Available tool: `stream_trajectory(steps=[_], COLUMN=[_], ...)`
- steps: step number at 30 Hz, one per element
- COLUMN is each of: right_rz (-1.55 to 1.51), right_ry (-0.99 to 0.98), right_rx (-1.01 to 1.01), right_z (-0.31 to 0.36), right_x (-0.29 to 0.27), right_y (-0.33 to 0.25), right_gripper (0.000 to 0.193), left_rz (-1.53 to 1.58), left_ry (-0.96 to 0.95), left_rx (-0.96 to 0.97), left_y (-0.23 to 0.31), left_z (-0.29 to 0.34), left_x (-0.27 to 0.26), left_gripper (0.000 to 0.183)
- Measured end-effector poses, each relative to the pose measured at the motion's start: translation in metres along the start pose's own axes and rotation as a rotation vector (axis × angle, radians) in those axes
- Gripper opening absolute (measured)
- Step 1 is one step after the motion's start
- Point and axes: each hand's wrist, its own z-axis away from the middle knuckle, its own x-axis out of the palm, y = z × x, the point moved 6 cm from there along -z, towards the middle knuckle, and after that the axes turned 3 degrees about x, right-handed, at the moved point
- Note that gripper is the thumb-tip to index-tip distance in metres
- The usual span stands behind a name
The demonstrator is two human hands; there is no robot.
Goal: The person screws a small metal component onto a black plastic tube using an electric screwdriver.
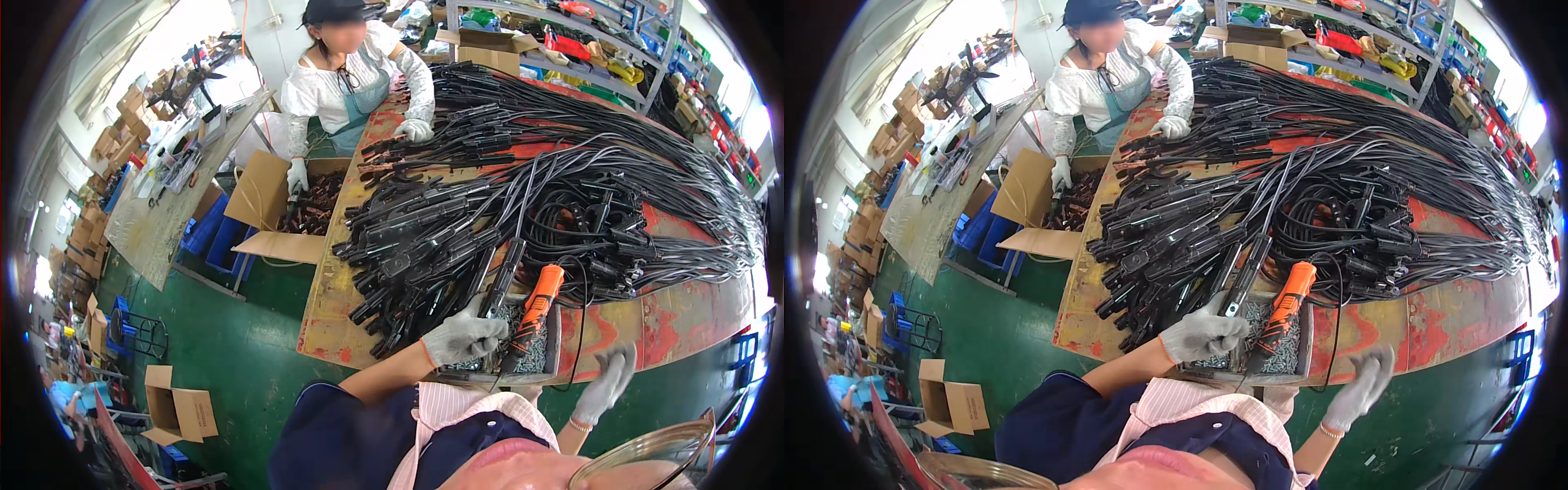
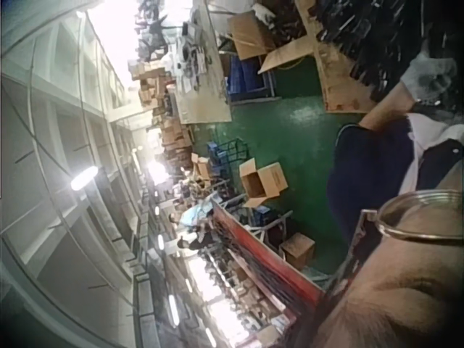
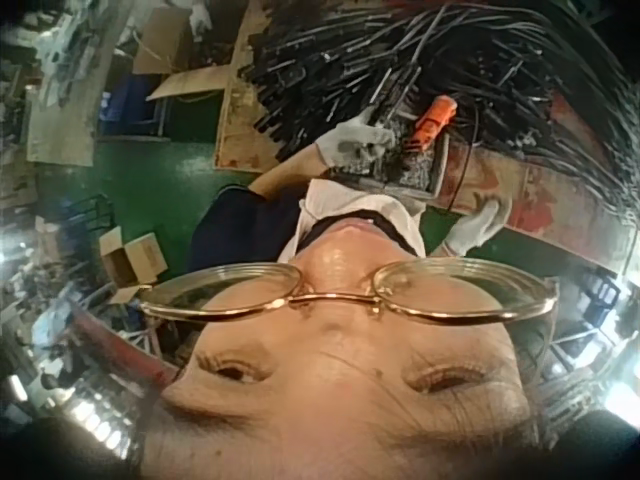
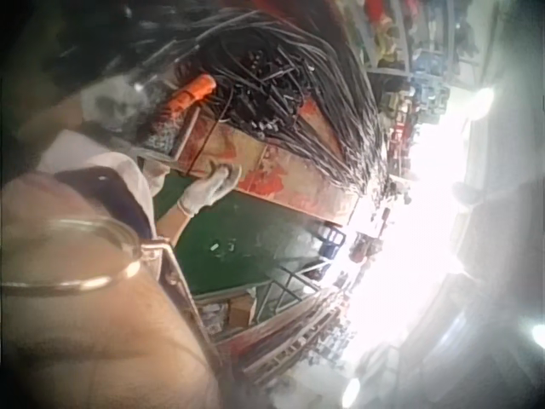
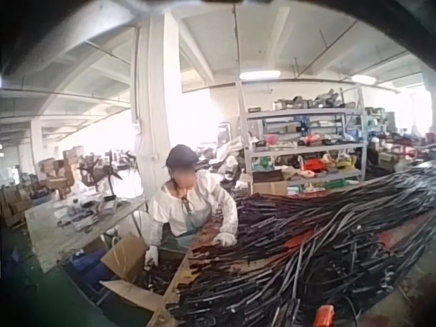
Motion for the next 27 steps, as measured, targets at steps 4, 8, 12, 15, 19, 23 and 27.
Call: stream_trajectory(steps=[4,8,12,15,19,23,27], right_rz=[0.271,0.827,0.763,0.886,0.762,0.821,0.843], right_ry=[0.536,0.628,0.261,0.271,0.294,0.126,0.198], right_rx=[0.042,0.262,0.46,0.301,0.312,0.369,0.315], right_z=[0.051,0.108,0.134,0.123,0.109,0.109,0.092], right_x=[-0.103,-0.176,-0.141,-0.127,-0.122,-0.105,-0.126], right_y=[0.045,0.16,0.238,0.202,0.194,0.191,0.202], right_gripper=[0.05,0.059,0.062,0.061,0.06,0.06,0.059], left_rz=[-0.063,-0.107,-0.15,-0.145,-0.156,-0.164,-0.059], left_ry=[0.015,-0.036,-0.057,-0.035,-0.021,0.023,-0.085], left_rx=[0.068,0.055,0.058,0.069,0.062,0.081,0.08], left_y=[0.004,0.0,0.002,0.002,0.002,0.013,0.026], left_z=[0.005,-0.003,-0.003,0.001,0.0,0.007,0.01], left_x=[0.002,0.007,0.009,0.005,0.006,0.013,0.013], left_gripper=[0.038,0.037,0.034,0.033,0.032,0.031,0.025])
